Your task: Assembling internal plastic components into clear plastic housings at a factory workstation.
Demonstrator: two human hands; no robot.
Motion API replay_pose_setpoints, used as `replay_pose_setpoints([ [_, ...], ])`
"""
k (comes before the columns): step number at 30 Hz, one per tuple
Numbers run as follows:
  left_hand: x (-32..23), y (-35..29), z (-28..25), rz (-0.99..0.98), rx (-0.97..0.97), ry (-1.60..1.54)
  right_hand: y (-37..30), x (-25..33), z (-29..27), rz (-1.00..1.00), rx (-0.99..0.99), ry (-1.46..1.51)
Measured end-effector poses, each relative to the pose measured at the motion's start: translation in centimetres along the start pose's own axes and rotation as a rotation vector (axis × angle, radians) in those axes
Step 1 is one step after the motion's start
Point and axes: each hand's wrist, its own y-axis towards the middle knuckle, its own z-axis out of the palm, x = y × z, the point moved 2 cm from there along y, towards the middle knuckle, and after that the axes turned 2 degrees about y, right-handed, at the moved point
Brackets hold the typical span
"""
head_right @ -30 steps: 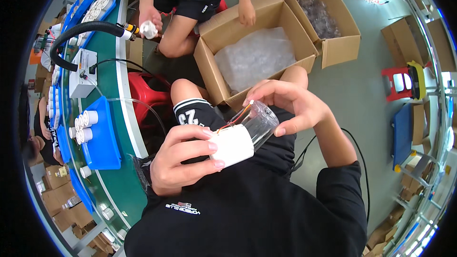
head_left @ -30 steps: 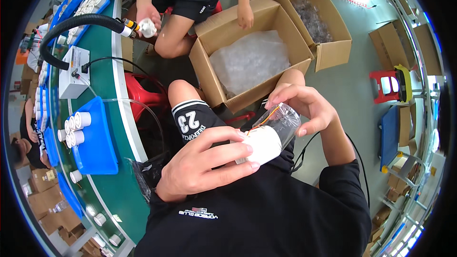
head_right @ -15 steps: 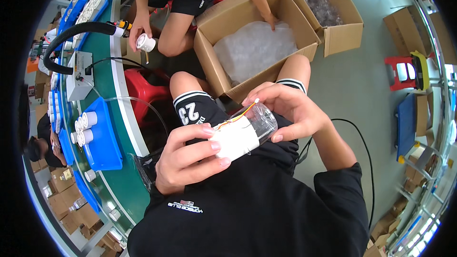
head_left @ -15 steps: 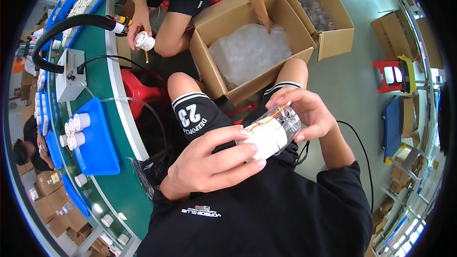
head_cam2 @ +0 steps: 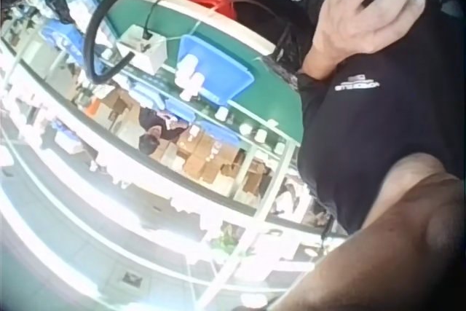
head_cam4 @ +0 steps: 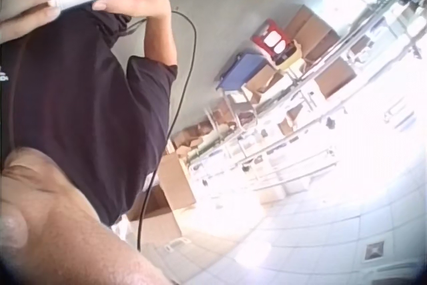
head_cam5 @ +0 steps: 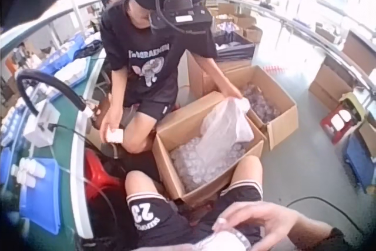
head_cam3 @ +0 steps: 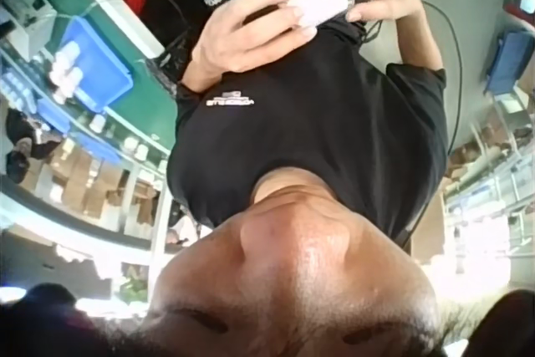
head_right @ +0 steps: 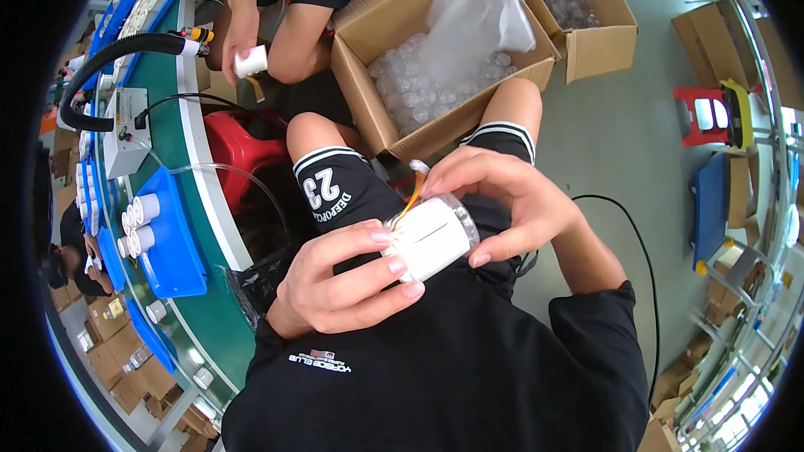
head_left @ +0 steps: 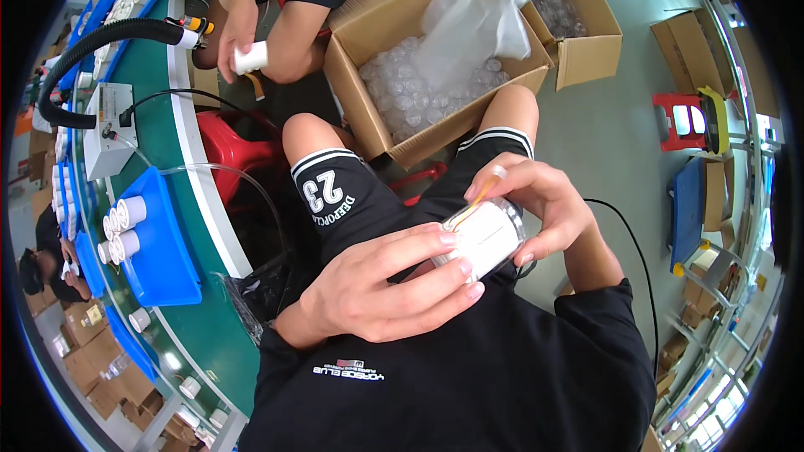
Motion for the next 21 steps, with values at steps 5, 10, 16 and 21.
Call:
replay_pose_setpoints([
  [5,-0.2,-0.4,0.6,-0.031,-0.067,-0.014,-0.1,0.0,0.2,0.02,-0.006,-0.014],
  [10,0.9,-1.2,0.5,-0.573,-0.072,-0.001,0.8,0.5,0.7,-0.093,-0.008,-0.274],
  [16,0.4,-2.3,0.8,-0.942,0.092,-0.473,0.4,-0.8,1.6,-0.08,-0.13,-0.454],
  [21,1.0,-3.9,0.8,-0.932,0.03,-0.597,0.6,-1.3,2.2,-0.1,-0.143,-0.496],
])
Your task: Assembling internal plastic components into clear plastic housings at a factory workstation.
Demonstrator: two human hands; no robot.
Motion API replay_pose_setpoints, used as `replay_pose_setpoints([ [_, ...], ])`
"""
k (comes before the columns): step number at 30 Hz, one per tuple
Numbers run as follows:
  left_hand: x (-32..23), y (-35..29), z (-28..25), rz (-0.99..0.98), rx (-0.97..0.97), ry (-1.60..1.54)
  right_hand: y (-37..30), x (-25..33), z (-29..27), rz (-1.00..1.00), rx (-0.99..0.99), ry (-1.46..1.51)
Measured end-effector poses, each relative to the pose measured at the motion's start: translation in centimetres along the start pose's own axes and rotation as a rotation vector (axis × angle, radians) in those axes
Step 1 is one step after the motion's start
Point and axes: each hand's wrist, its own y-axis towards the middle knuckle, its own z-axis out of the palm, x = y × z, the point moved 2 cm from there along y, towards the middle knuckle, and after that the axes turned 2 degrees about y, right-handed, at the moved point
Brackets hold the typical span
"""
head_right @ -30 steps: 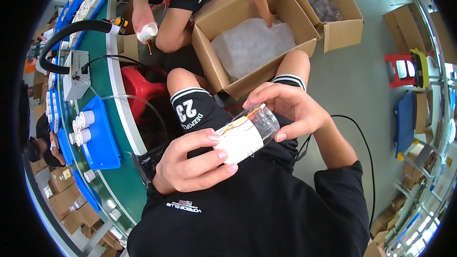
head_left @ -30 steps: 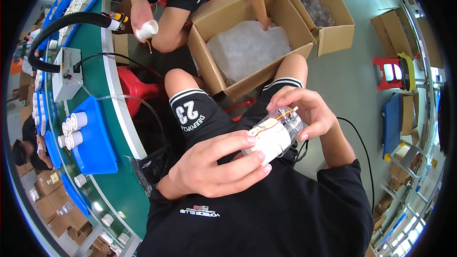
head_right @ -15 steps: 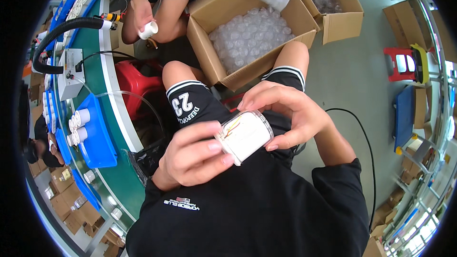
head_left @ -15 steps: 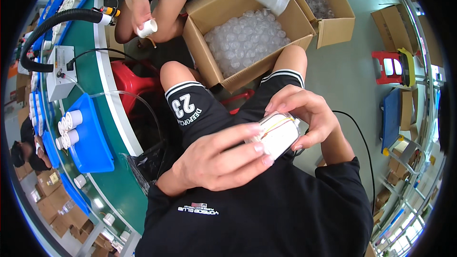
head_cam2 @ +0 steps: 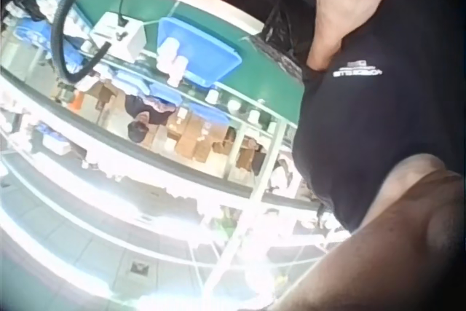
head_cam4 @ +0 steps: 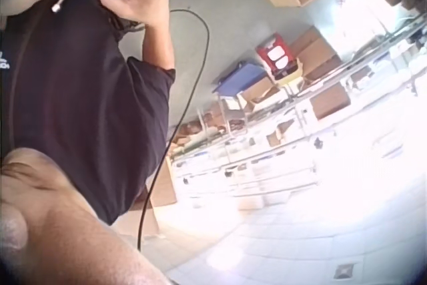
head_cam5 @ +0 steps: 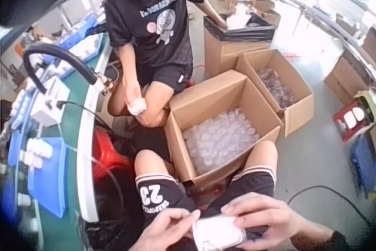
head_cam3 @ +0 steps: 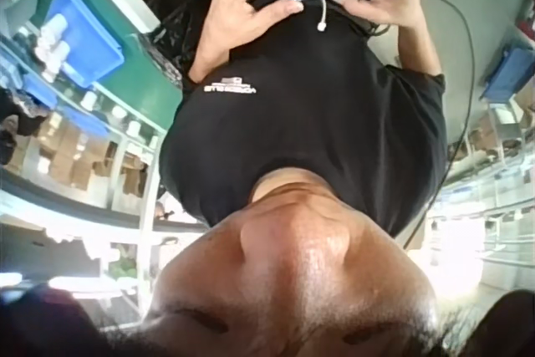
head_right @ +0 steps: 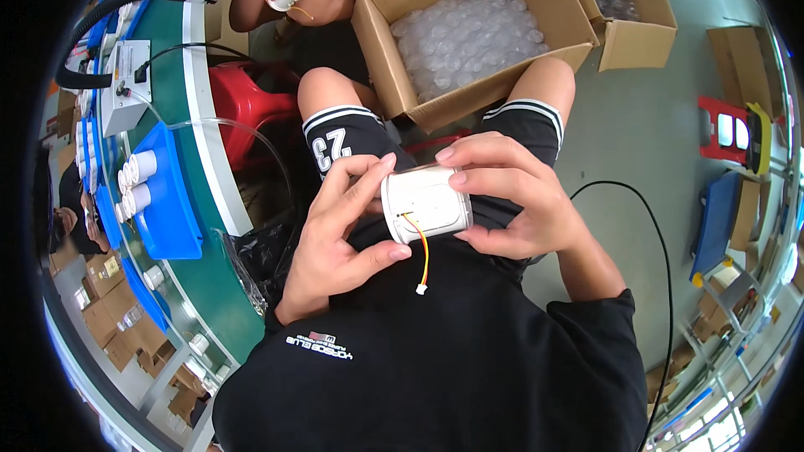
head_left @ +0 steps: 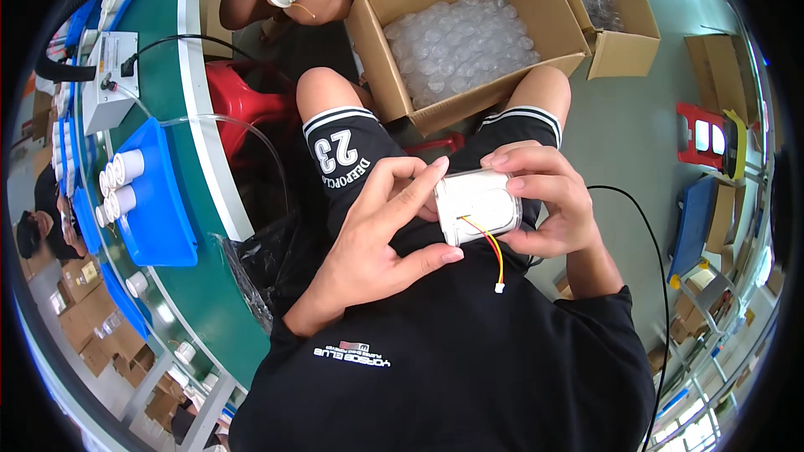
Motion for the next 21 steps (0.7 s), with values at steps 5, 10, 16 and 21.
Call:
replay_pose_setpoints([
  [5,0.0,0.2,-0.4,0.029,-0.007,0.002,0.4,0.2,0.2,-0.032,-0.005,-0.056],
  [10,0.3,0.5,-0.6,0.069,0.003,0.011,0.5,0.2,0.2,-0.048,0.007,-0.102],
  [16,1.0,0.6,-0.6,0.102,-0.018,-0.018,0.8,0.3,0.2,-0.08,0.032,-0.15],
  [21,1.6,0.7,-0.7,0.379,-0.185,0.212,1.5,0.9,0.3,-0.038,0.031,-0.169],
])
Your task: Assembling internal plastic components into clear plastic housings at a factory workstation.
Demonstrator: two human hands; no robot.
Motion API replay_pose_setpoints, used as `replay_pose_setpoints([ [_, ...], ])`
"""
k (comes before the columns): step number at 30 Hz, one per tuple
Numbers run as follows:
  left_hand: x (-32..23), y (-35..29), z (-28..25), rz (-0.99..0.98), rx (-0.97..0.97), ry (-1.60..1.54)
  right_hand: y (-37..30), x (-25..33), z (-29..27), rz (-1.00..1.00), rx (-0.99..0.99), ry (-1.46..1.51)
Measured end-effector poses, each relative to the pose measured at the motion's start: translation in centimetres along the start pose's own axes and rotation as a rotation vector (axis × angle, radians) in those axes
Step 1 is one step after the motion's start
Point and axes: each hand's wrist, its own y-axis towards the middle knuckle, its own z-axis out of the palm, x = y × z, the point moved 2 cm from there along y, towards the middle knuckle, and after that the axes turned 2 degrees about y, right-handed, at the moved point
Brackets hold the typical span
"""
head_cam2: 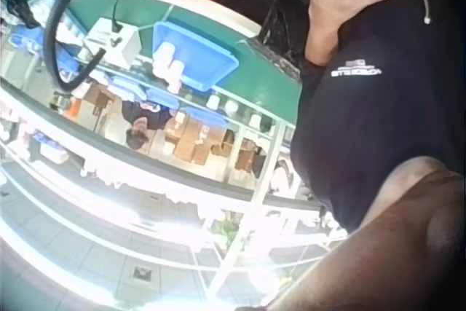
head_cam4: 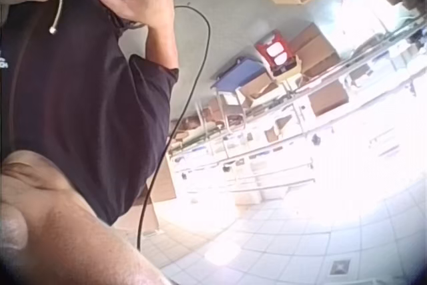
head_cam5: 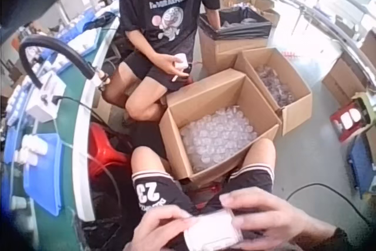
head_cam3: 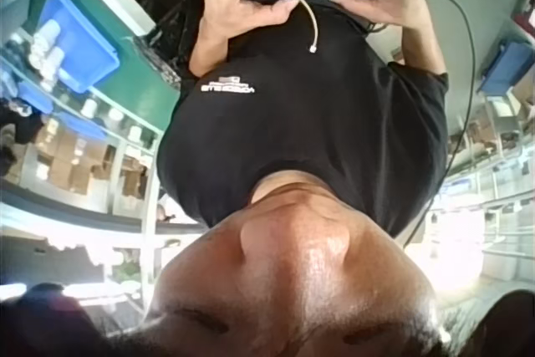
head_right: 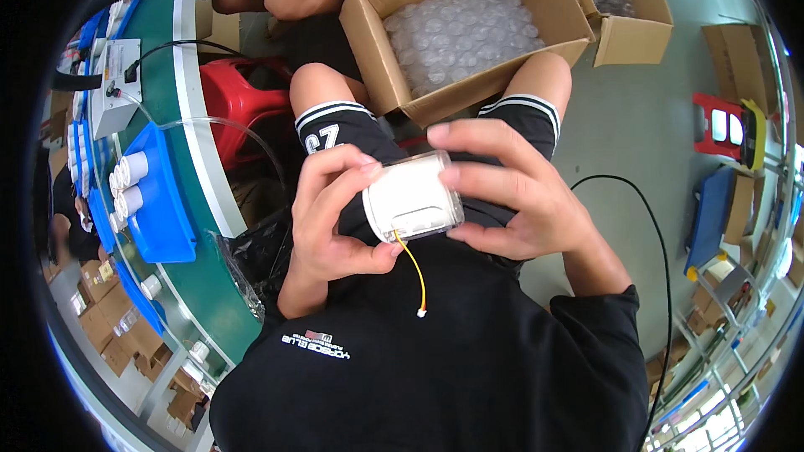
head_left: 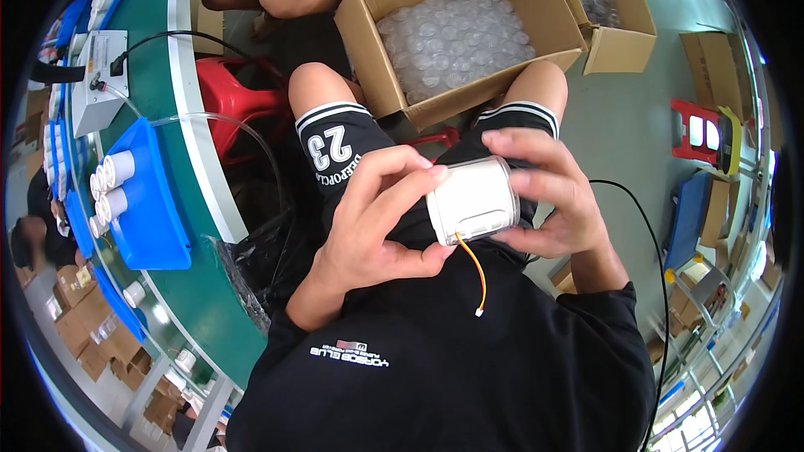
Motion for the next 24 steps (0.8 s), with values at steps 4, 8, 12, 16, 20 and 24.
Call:
replay_pose_setpoints([
  [4,0.3,-0.7,0.2,0.069,-0.057,0.061,1.0,0.1,-1.5,0.233,0.157,0.059],
  [8,1.2,-0.7,0.6,0.129,-0.11,-0.076,0.4,-0.5,-0.8,0.225,0.085,0.08],
  [12,1.3,-0.6,0.6,-0.157,-0.061,-0.225,0.3,-0.9,-0.3,0.065,-0.06,0.038],
  [16,0.9,-0.4,0.0,-0.277,0.106,-0.432,0.1,-0.9,-0.1,0.076,-0.047,0.012],
  [20,1.7,-0.8,0.2,-0.237,0.04,-0.509,0.1,-0.9,0.1,0.07,-0.033,0.001],
  [24,2.1,-1.1,0.4,-0.245,-0.044,-0.463,0.9,-0.4,0.3,0.166,-0.013,0.004],
])
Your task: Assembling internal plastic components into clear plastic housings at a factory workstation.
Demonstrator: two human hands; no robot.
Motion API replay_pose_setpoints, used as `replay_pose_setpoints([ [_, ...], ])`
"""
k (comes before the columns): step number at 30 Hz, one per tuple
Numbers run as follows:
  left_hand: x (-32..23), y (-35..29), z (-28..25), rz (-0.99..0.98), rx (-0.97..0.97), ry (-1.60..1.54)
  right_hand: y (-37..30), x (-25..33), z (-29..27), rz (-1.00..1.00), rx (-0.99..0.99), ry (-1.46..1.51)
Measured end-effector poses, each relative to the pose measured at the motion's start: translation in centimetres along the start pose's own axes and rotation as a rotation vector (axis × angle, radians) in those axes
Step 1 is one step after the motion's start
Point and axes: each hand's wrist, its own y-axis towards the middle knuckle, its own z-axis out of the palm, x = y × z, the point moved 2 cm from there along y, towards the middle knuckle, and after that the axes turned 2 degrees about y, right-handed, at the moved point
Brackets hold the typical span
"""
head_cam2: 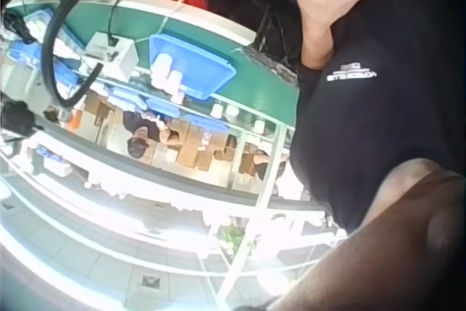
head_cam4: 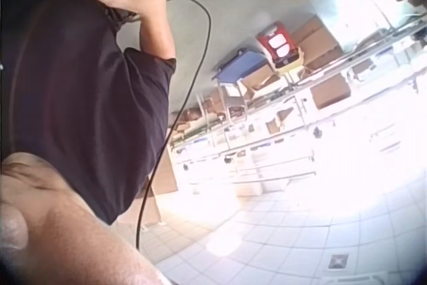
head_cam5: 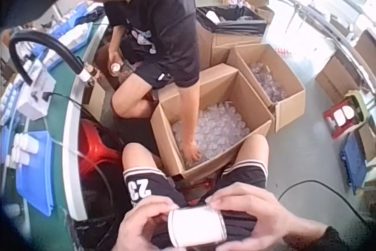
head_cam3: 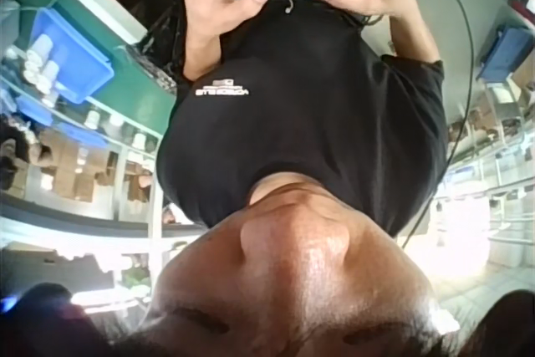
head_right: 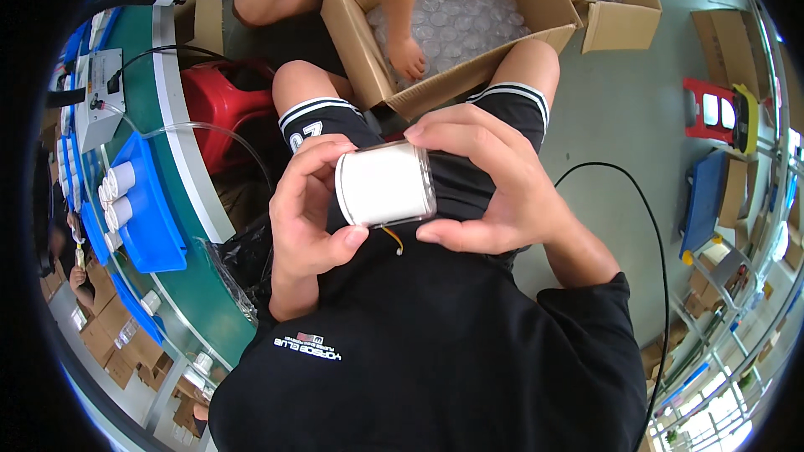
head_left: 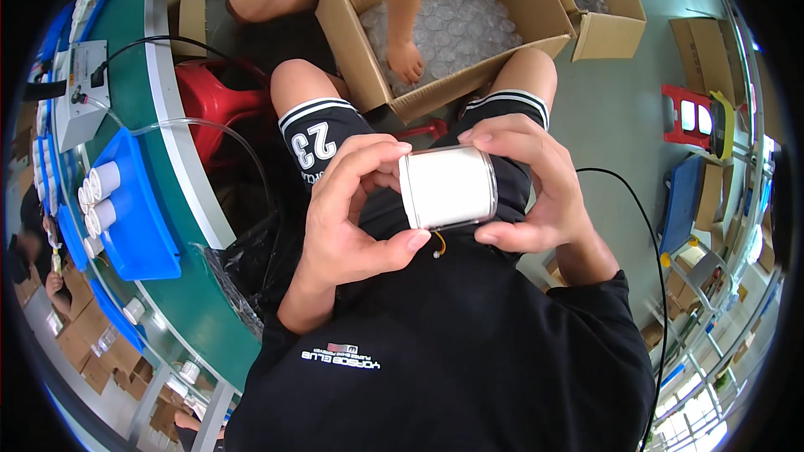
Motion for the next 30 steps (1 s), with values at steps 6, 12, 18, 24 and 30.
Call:
replay_pose_setpoints([
  [6,0.4,-0.1,0.2,0.015,-0.069,0.105,-0.3,-0.5,1.8,0.136,-0.169,0.05],
  [12,0.9,-0.6,-0.1,-0.024,-0.104,0.053,-0.4,-0.8,1.7,0.16,-0.16,0.108],
  [18,1.2,-0.7,-0.1,-0.02,-0.101,0.084,0.1,-0.3,2.4,0.244,-0.165,0.004],
  [24,1.4,-0.6,-0.4,-0.056,-0.13,-0.031,0.1,-0.7,2.2,0.187,-0.146,0.091],
  [30,1.6,-0.7,-1.1,-0.049,-0.082,-0.038,0.3,-0.5,2.5,0.221,-0.124,0.068],
])
